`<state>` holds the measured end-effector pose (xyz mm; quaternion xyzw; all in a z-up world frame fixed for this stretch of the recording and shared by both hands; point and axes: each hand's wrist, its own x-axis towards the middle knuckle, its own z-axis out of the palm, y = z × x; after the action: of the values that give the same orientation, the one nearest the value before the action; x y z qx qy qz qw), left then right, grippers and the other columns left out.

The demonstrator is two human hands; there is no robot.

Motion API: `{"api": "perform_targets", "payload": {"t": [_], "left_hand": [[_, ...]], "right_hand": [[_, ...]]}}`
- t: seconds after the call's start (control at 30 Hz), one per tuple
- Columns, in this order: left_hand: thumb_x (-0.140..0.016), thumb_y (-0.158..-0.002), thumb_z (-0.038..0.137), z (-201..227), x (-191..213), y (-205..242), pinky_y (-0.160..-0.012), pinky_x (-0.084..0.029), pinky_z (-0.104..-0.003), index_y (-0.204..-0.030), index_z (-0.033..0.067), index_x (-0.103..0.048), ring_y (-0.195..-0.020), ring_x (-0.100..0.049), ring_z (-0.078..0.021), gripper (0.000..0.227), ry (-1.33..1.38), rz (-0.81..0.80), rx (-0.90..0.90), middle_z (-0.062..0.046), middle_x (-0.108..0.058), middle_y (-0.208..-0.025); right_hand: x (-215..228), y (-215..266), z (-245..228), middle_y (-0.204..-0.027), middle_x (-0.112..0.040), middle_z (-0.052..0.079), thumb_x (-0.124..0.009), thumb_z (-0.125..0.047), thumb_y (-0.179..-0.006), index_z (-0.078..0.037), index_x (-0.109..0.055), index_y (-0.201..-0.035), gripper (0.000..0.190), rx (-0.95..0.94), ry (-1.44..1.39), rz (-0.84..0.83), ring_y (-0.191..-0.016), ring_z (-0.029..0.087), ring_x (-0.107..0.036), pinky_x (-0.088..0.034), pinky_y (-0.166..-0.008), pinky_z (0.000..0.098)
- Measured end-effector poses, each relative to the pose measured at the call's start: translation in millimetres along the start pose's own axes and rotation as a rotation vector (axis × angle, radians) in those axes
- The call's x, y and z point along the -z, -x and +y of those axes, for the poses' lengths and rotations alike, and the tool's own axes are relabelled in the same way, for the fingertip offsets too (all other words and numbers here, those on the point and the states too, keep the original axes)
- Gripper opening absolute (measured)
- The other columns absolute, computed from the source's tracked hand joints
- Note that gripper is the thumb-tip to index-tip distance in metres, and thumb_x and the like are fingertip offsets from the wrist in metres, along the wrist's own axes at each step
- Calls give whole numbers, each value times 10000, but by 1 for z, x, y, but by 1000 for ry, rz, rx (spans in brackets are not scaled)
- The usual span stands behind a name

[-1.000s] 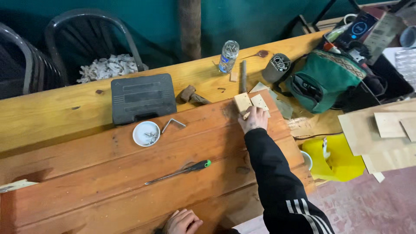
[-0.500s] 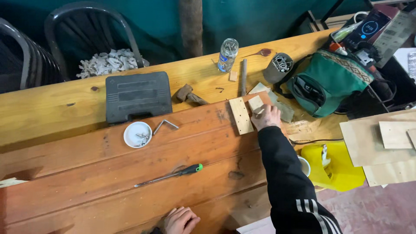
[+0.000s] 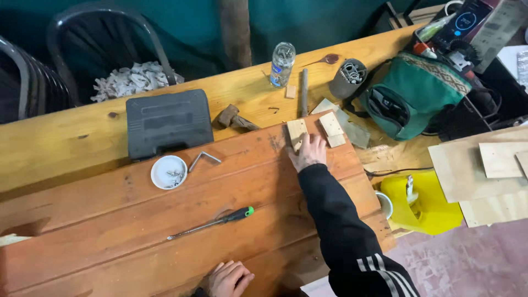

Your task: The person assembles wooden pieces by aligning them and driving screws with a screwdriver.

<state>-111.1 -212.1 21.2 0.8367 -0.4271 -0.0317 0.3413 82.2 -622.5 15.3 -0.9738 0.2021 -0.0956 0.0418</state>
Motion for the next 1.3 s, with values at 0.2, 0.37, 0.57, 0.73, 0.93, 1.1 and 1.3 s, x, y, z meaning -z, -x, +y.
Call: {"api": "perform_targets", "payload": {"t": [0.2,0.37,0.57,0.73,0.93,1.1,1.3], "left_hand": [[-722,-915,308,7,12,1,-560,-359,-294,-734,252,-599,-603,-575,-120,226,98,79,52,116,-615,-689],[-753,-940,279,9,30,-1,-590,-367,-289,-749,223,-585,-625,-553,-144,261,187,-17,71,79,-604,-707],[-724,-965,178,-19,43,34,-604,-442,-286,-798,156,-653,-626,-564,-182,182,356,62,12,19,-672,-748],[-622,-1008,203,-34,79,68,-701,-505,-208,-964,140,-764,-712,-649,-117,161,611,68,171,22,-726,-830],[-644,-928,207,-71,150,152,-903,-493,-184,-1152,118,-727,-954,-712,-74,255,983,-175,415,-27,-749,-1060],[-528,-820,663,-107,233,237,-1098,-398,-324,-1418,93,-444,-1247,-556,-204,830,1423,-239,341,-137,-543,-1368],[-363,-898,878,-123,340,310,-1223,-350,-465,-1617,99,-210,-1476,-417,-395,1071,1717,-54,77,-285,-365,-1596]], "right_hand": [[-15,-12,34,-1075,-575,229,-823,-383,-661,-138,-593,-1090,545,17,-183,139,-996,451,-537,-456,-894,517],[20,2,25,-1246,-568,236,-742,-586,-798,-143,-598,-1184,605,42,-2,70,-1058,470,-539,-449,-945,521],[96,85,-44,-1000,-703,63,-659,-146,-871,-159,-650,-979,109,397,-373,240,-885,310,-636,-492,-858,410],[91,211,-166,-776,-655,32,-578,-163,-878,-182,-653,-841,86,652,-586,-97,-659,256,-614,-465,-606,392],[93,325,-282,-894,-742,-6,-644,-176,-979,-167,-729,-996,87,605,-972,-449,-690,170,-640,-540,-641,282],[119,334,-395,-1283,-705,71,-594,-380,-1007,-87,-629,-1348,450,546,-1221,-818,-1030,160,-730,-580,-927,312],[13,303,-395,-1348,-653,366,-738,-490,-928,-33,-469,-1474,761,219,-1938,-1201,-1106,497,-734,-565,-938,601]]}}
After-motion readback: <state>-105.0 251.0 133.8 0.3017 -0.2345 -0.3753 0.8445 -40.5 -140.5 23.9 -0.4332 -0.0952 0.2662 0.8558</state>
